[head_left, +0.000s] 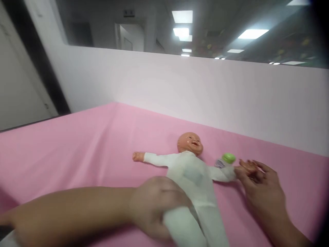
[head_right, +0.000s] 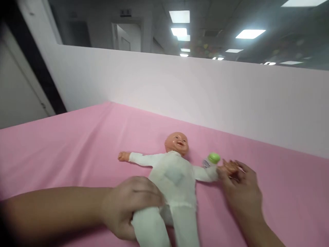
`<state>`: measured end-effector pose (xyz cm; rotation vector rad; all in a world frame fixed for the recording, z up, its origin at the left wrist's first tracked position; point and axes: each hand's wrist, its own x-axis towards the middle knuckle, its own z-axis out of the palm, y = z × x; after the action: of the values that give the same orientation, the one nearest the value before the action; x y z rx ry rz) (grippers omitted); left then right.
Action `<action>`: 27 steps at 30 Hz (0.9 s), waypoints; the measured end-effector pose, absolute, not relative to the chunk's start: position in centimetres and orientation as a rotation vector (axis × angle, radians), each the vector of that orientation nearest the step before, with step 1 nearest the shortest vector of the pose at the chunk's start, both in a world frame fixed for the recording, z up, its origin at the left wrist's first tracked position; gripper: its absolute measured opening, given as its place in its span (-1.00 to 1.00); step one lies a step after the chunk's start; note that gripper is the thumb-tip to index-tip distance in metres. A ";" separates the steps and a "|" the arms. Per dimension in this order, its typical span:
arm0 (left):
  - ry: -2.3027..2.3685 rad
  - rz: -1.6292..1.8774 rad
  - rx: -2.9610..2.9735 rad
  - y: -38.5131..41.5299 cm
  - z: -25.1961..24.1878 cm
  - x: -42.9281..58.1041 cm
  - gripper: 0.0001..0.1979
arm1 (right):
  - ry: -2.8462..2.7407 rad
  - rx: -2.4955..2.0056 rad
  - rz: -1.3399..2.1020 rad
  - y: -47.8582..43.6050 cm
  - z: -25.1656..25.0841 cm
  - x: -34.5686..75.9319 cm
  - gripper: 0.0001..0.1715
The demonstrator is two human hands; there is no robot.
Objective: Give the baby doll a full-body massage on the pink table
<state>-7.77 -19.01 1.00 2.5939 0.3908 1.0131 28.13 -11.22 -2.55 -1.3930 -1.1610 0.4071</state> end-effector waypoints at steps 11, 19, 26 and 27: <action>0.913 1.177 2.331 -15.4 1.3 -9.2 -0.47 | -1.977 -1.253 0.060 -15.0 -0.7 23.0 -0.65; 0.826 1.062 2.303 -14.4 0.8 -9.2 -0.46 | -2.151 -1.209 0.133 -14.6 -0.7 22.4 -0.55; 0.693 1.081 2.642 -16.2 1.6 -8.9 -0.33 | -1.752 -1.375 0.147 -14.5 -0.2 24.0 -0.33; 0.720 1.088 2.705 -16.5 1.6 -8.7 -0.34 | -1.670 -1.407 0.156 -14.3 -0.1 24.5 -0.26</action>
<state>-8.74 -16.51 1.64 2.7054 0.7203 1.0881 24.52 -14.35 -0.06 -1.4065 -1.6702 0.1561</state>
